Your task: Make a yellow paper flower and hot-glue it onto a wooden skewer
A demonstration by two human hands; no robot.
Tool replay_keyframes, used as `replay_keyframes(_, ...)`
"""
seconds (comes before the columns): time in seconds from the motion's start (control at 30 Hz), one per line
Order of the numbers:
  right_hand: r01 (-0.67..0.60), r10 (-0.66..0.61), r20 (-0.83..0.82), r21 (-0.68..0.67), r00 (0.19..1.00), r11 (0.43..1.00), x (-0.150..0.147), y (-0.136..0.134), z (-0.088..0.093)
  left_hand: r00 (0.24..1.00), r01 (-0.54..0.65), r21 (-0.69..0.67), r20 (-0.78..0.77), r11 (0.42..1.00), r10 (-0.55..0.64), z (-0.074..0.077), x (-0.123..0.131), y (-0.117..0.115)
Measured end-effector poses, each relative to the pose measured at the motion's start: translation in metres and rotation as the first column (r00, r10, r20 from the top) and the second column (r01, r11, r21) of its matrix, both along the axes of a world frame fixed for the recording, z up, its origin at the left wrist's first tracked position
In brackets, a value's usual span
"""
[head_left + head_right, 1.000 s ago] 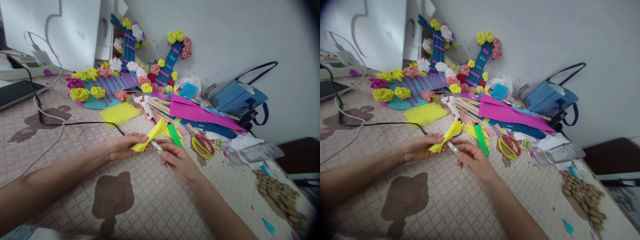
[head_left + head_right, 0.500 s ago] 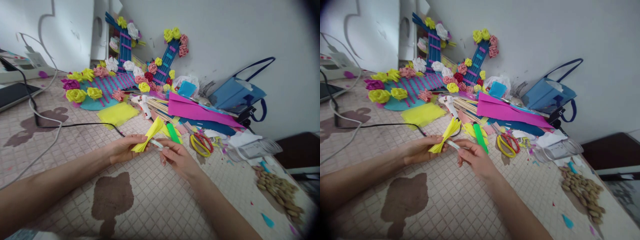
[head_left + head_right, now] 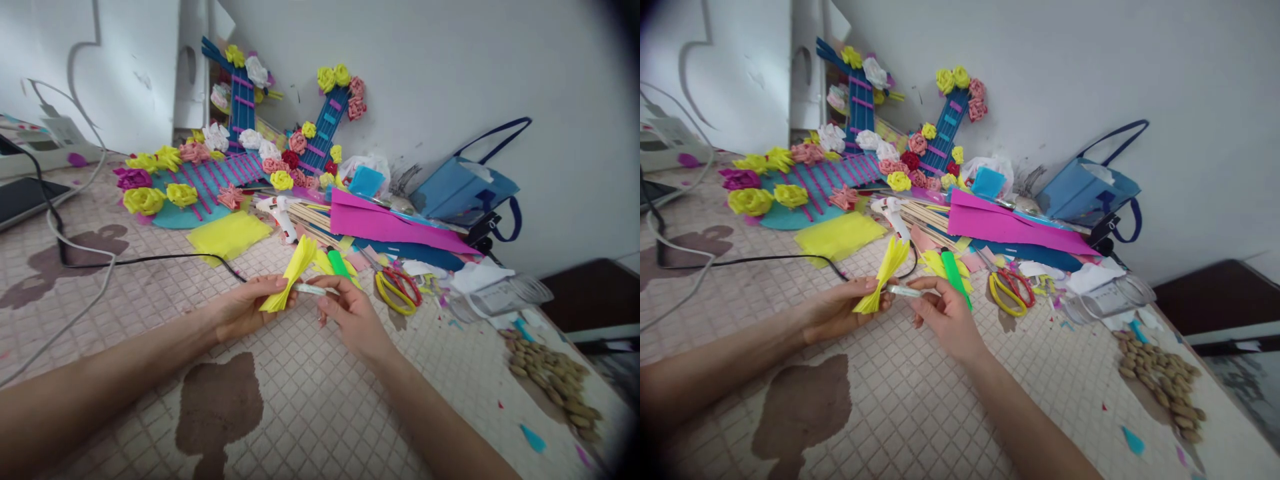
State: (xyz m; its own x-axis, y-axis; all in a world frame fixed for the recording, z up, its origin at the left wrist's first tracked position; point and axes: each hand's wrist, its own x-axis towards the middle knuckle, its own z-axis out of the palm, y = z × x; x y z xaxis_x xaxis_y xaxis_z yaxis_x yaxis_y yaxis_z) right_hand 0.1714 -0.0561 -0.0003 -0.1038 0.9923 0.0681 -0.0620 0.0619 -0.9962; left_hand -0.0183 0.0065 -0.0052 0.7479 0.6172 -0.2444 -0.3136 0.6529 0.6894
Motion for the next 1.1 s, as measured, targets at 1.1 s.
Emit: replay_keyframes(1.1,-0.138,0.113,0.282,0.069,0.953,0.988,-0.003,-0.011,0.015,0.999,-0.030,0.132,-0.036,0.991,0.035,0.007,-0.007,0.013)
